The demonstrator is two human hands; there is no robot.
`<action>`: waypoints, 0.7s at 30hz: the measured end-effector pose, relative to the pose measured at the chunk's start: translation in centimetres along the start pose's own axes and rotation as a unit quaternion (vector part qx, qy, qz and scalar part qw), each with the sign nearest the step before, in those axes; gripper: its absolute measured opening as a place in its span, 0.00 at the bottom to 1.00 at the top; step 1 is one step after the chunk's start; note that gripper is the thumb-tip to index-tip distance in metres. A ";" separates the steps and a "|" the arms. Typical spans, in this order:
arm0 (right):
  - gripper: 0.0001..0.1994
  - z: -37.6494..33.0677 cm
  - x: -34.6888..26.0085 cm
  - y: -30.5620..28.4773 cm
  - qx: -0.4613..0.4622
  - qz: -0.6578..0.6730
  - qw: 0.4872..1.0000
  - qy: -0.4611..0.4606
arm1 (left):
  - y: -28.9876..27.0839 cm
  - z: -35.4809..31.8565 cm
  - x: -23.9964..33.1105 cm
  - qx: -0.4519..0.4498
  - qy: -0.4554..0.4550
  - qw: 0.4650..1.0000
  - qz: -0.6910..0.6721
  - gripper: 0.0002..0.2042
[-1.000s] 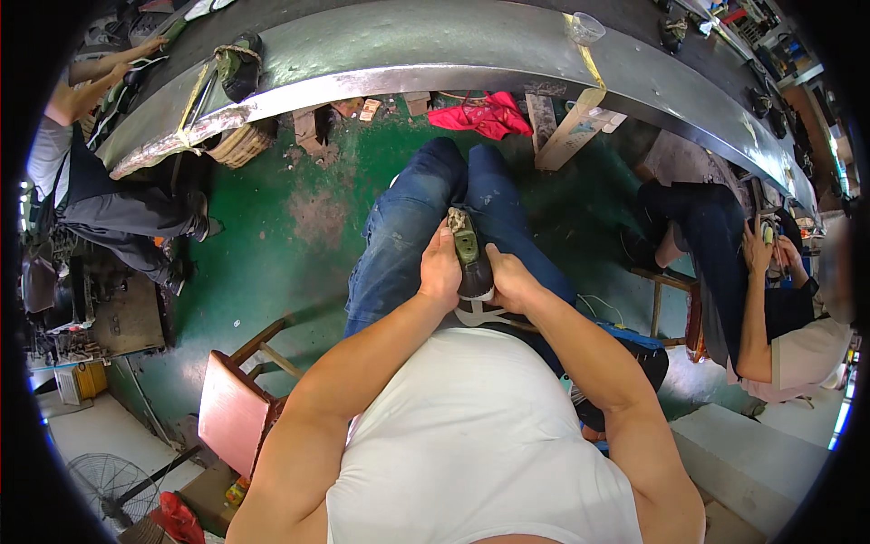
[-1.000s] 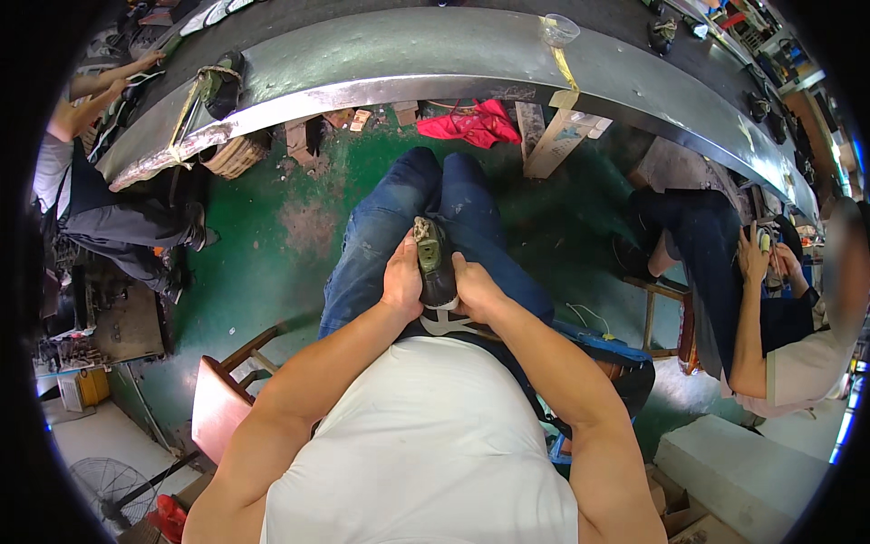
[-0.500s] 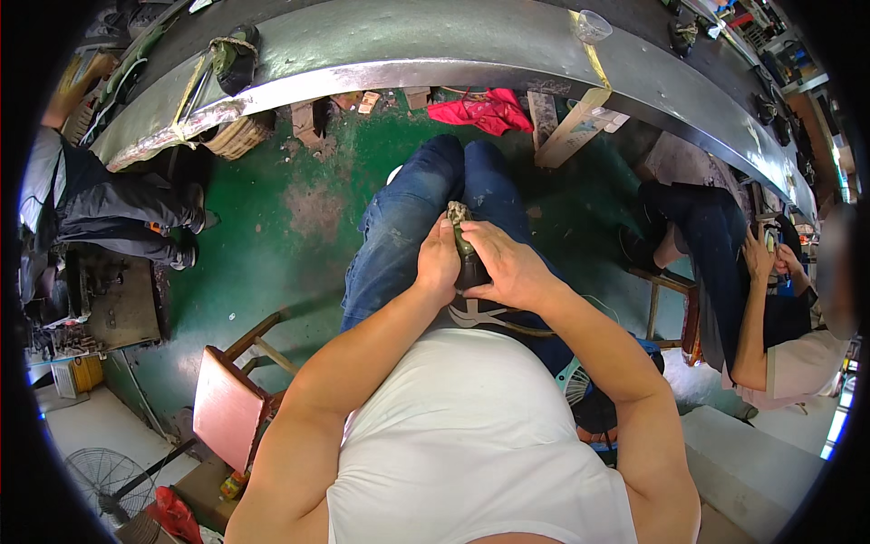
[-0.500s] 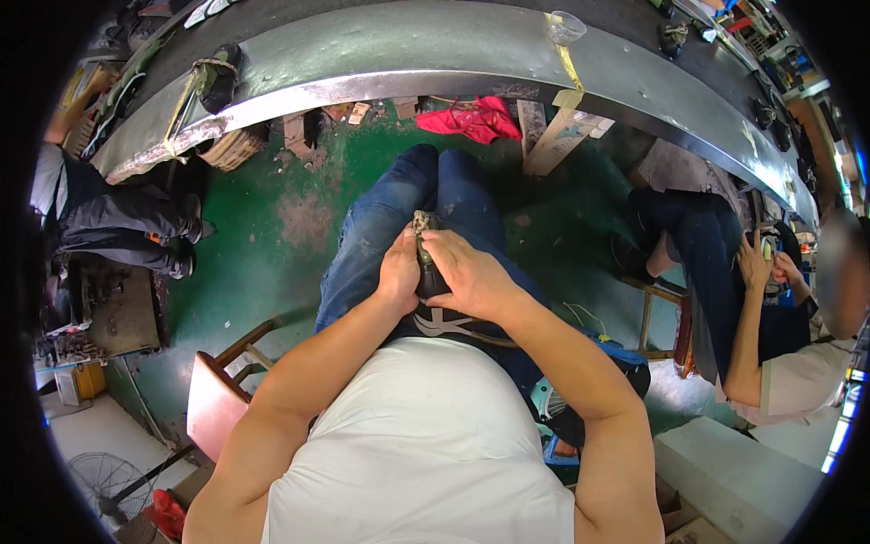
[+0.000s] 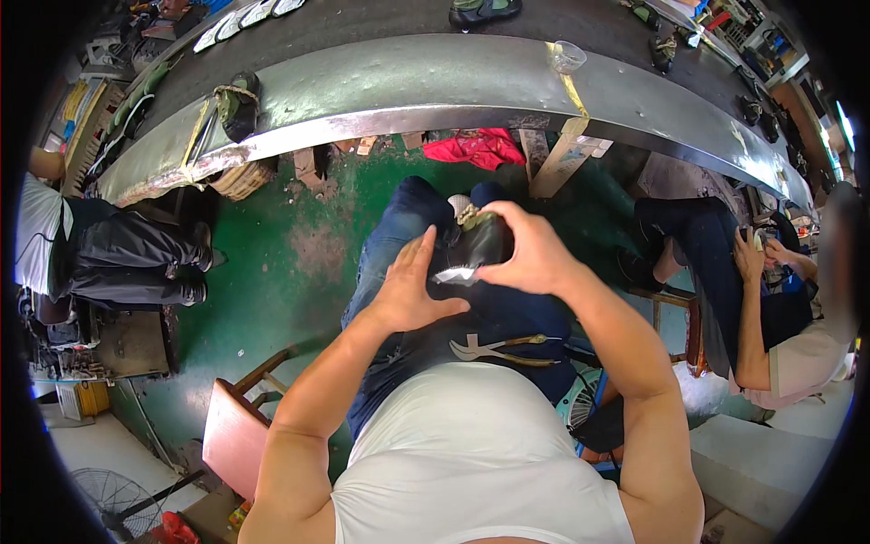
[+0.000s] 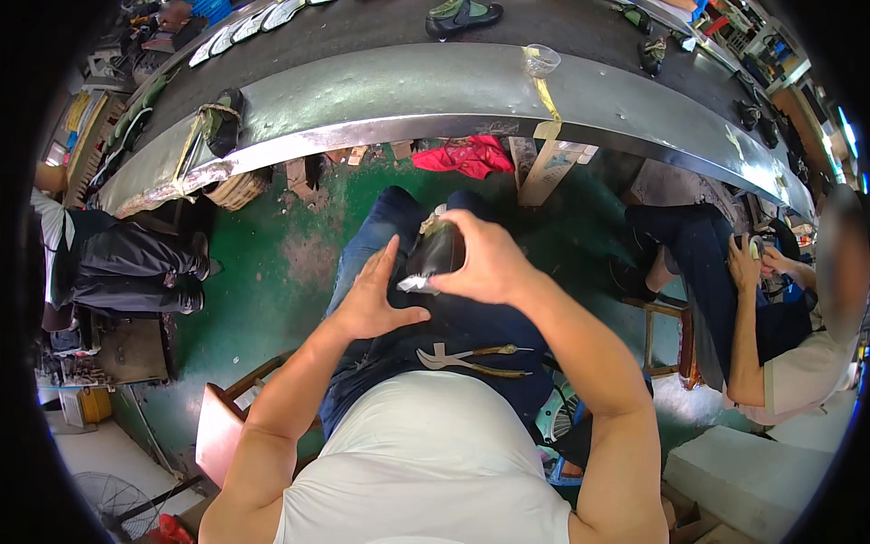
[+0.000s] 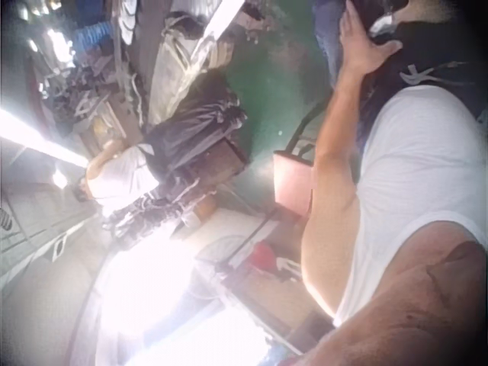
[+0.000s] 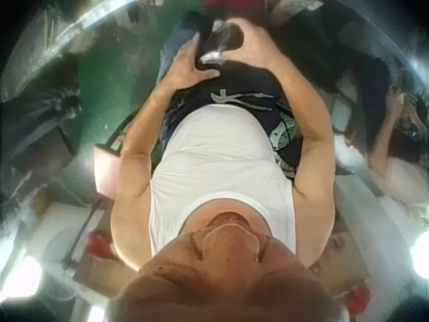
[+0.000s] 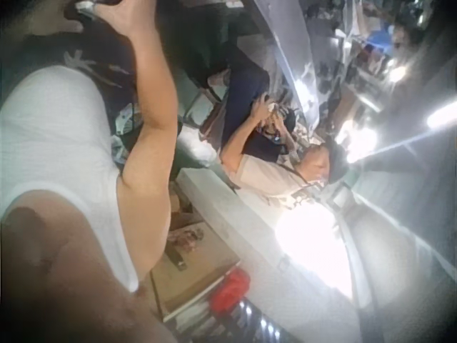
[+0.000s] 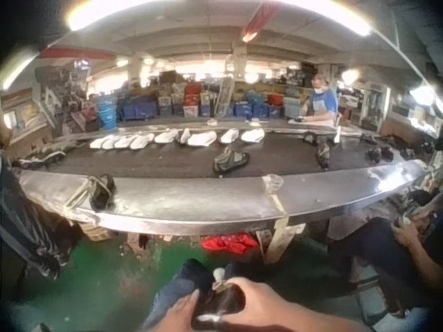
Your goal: Manually scraping and preparing shoe soles on an assembly line.
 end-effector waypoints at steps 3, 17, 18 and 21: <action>0.37 1.1 -0.1 -1.0 -0.037 0.114 0.992 0.032 | -0.3 0.2 1.6 0.093 0.052 0.992 -0.068 0.49; 0.28 -15.4 5.2 6.4 -0.214 -0.251 0.939 0.093 | 4.1 2.7 -2.9 -0.004 -0.214 0.975 -0.052 0.25; 0.28 -15.5 5.5 6.1 -0.240 -0.250 0.931 0.118 | 3.8 2.9 -3.1 -0.011 -0.208 0.978 -0.028 0.25; 0.28 -16.4 6.8 3.9 -0.273 -0.200 0.926 0.169 | 3.9 3.5 -4.0 -0.002 -0.181 0.983 0.018 0.24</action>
Point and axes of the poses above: each hand's wrist, its own z-axis towards the middle knuckle, its own y-axis out of the palm, x = y × z, the point moved 8 cm from there along z, towards the middle knuckle, and after that the axes turned 4 degrees about z, right-handed, at the moved point
